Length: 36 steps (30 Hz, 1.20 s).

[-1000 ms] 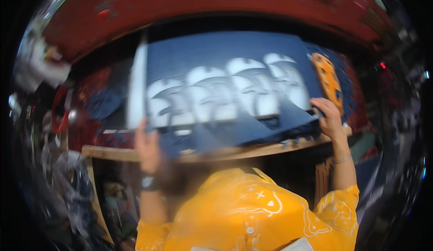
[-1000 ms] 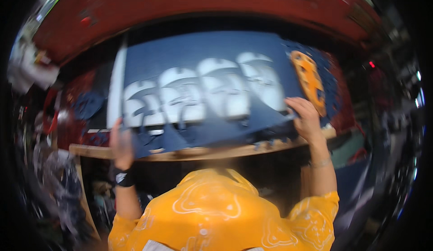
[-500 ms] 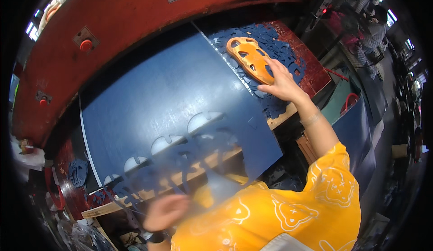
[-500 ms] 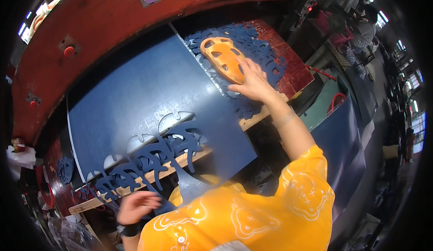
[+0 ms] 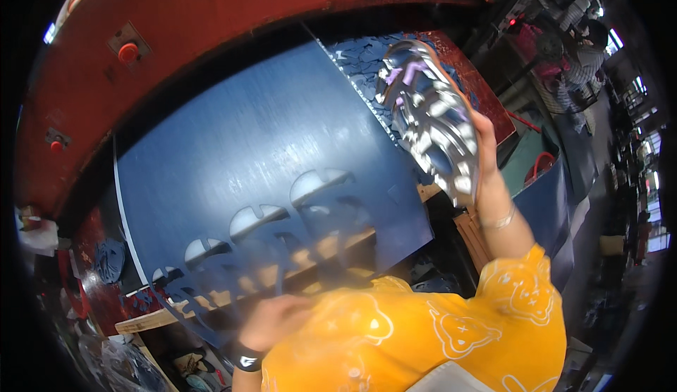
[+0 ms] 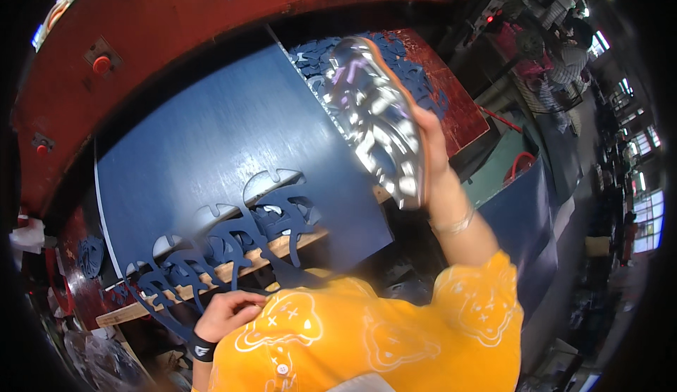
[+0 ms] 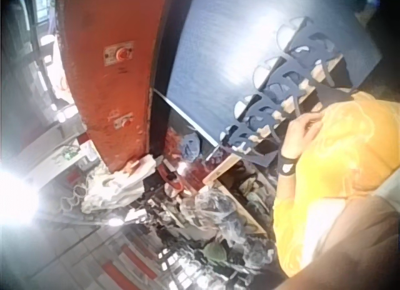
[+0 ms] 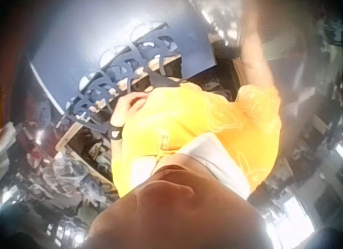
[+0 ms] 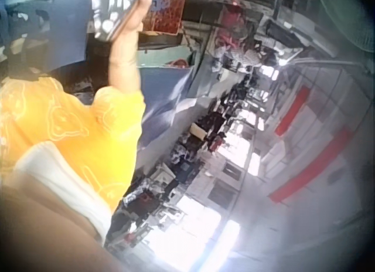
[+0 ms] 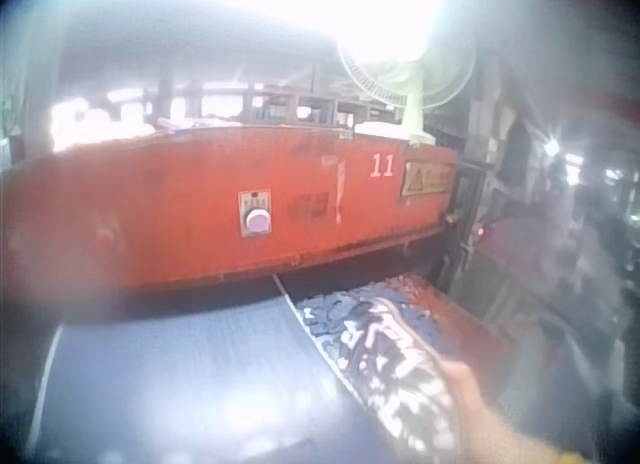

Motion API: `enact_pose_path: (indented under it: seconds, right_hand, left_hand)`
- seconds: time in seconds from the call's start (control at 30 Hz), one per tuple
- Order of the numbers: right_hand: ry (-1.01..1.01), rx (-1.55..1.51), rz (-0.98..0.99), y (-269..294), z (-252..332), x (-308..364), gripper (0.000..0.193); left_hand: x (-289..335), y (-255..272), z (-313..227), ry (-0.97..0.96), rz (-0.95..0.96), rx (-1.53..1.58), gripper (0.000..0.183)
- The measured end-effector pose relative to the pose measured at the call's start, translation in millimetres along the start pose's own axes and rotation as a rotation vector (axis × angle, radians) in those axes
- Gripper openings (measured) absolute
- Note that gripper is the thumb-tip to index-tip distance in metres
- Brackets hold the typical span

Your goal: The person repeatedly picks up dark blue rubber pieces, places them on a roller machine, and presses them with a wooden tool. They then remove the processed pieces and place them into plastic bags. The person also handles a large blue rubber sheet and a yellow plastic template during the process.

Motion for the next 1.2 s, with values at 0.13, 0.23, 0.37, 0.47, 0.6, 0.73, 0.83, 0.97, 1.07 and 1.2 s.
enact_pose_path:
  seconds: [0.13,0.23,0.37,0.47,0.6,0.73,0.83,0.97,1.07,1.2]
  right_hand:
    - [-0.129,-0.711,0.156,-28.4,-77.3,49.7,0.089]
    - [-0.156,-0.686,0.155,-19.4,-108.3,56.3,0.091]
    - [0.068,-0.461,0.177,-8.0,-103.7,50.4,0.091]
    - [0.36,-0.196,0.126,-5.0,-84.1,55.7,0.095]
    - [0.708,-0.166,0.153,-12.4,-57.3,77.9,0.094]
    - [0.88,-0.182,0.217,-40.9,-47.8,91.4,0.093]
    - [0.922,-0.194,0.26,-84.9,-56.7,88.1,0.092]
    - [0.809,-0.108,0.262,-151.0,-81.3,72.2,0.091]
    - [0.607,0.315,0.159,-187.9,-107.7,50.4,0.092]
    - [0.397,0.67,0.23,-237.4,-158.8,12.8,0.09]
  left_hand:
    - [-1.2,10.5,-15.6,0.008,0.038,0.403,0.024]
    - [-25.7,-15.7,-29.7,0.066,0.162,0.478,0.032]
    - [-62.8,-72.1,-62.2,0.137,0.334,0.739,0.059]
    - [-79.2,-82.5,-91.9,0.115,0.371,0.831,0.07]
    - [-71.1,-49.7,-139.7,-0.255,0.373,0.626,0.08]
    - [-51.0,-22.0,-159.8,-0.498,0.344,0.494,0.079]
    - [-33.6,-5.6,-151.0,-0.609,0.313,0.514,0.073]
    - [-8.7,63.9,-92.2,-0.652,-0.108,-0.159,0.053]
    - [40.5,176.2,-26.2,-0.63,-0.601,-0.502,0.04]
    - [81.8,261.9,63.6,-0.445,-0.917,-0.69,0.039]
Point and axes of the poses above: each hand's wrist, its own x-axis away from the middle knuckle, its own y-axis out of the back of the hand, z = x × y, the point moved 8 cm from there along -x, towards the middle knuckle, and after that the axes turned 7 degrees about -z, right-handed, at the moved point
